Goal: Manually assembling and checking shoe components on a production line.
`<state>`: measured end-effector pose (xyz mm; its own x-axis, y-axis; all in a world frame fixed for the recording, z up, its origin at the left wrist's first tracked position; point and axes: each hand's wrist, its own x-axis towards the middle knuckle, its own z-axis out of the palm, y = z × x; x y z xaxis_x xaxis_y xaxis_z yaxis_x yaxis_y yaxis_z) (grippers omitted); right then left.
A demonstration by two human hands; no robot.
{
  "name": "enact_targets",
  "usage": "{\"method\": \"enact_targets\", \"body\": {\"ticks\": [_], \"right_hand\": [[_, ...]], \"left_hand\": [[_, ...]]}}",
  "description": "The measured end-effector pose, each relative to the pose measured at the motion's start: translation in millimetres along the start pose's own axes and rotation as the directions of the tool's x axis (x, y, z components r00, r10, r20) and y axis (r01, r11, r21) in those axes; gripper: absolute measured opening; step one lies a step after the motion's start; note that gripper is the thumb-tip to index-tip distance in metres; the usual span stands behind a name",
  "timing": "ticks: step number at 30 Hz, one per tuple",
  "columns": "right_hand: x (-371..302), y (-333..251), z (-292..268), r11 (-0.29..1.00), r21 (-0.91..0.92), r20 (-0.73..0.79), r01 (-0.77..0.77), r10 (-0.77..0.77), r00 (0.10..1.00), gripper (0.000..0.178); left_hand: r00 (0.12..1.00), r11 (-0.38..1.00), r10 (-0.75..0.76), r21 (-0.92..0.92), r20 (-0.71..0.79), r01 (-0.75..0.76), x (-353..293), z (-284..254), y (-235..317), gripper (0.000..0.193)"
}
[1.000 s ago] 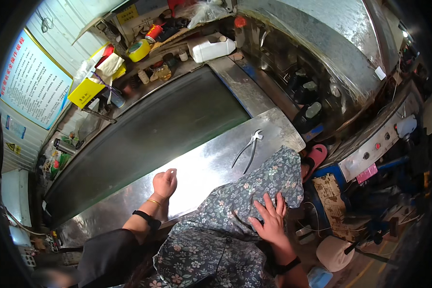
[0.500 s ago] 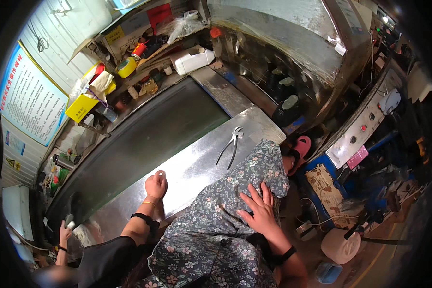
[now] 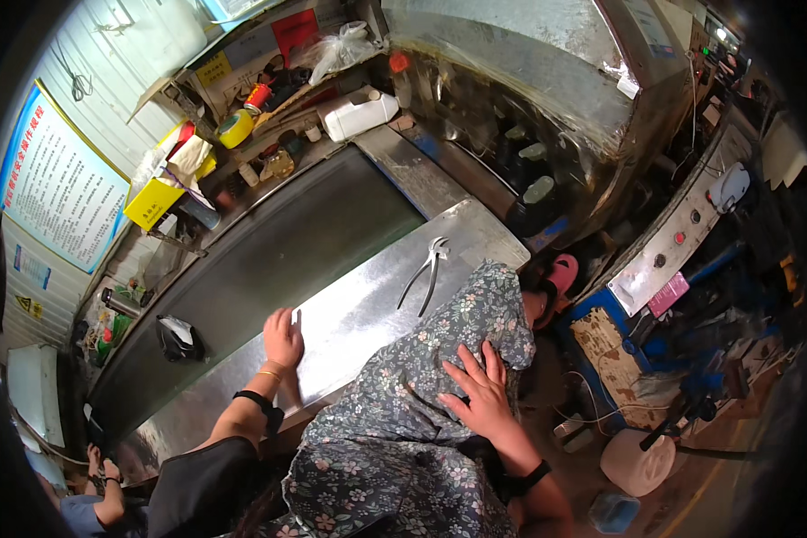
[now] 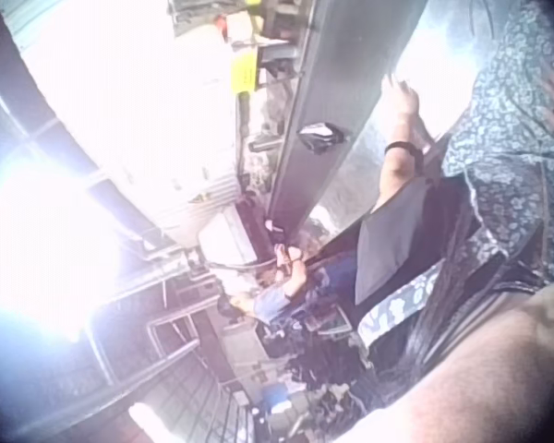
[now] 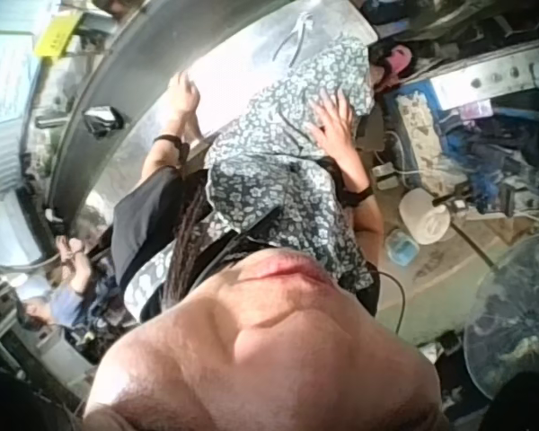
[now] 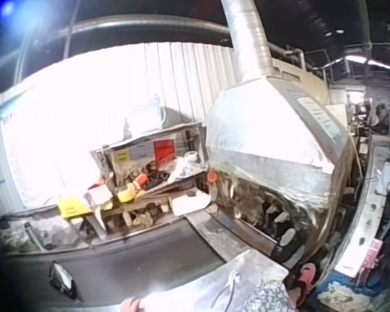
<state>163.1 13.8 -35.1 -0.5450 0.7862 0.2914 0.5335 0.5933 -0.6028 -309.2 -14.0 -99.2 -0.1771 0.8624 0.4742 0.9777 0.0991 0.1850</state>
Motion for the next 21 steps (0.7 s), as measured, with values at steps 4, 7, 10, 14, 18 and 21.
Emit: {"method": "enact_targets", "body": {"ticks": [4,7,10,14,18,21], "right_hand": [[0,-3,-3,0.999,-0.022,0.007,-0.041,0.041,0.999,0.052],[4,-3,-2,0.998,-0.047,0.046,-0.038,0.04,0.998,0.052],[5,-2,-7,0.989,-0.083,0.048,-0.126,0.13,0.99,0.052],[15,-3,1,0.998,-0.023,0.092,-0.065,0.066,0.994,0.053],[14,0,5,0.997,0.012,0.08,-0.079,0.078,0.994,0.052],[12,1,7,0.996,0.018,0.08,-0.084,0.082,0.993,0.054]], "left_hand": [[0.974,0.956,-0.215,0.189,-0.066,0.224,12,-20,-57,0.052],[0.878,0.74,-0.478,0.524,-0.03,0.421,2,-51,-144,0.063],[0.414,0.315,-0.909,0.556,-0.058,0.769,30,-67,-149,0.068],[0.494,0.313,-0.869,0.731,-0.038,0.607,-47,-103,-244,0.045],[0.415,0.674,-0.462,0.614,0.784,-0.41,-66,-107,-302,0.029],[0.547,0.719,-0.283,0.552,0.788,-0.423,-71,-109,-322,0.026]]}}
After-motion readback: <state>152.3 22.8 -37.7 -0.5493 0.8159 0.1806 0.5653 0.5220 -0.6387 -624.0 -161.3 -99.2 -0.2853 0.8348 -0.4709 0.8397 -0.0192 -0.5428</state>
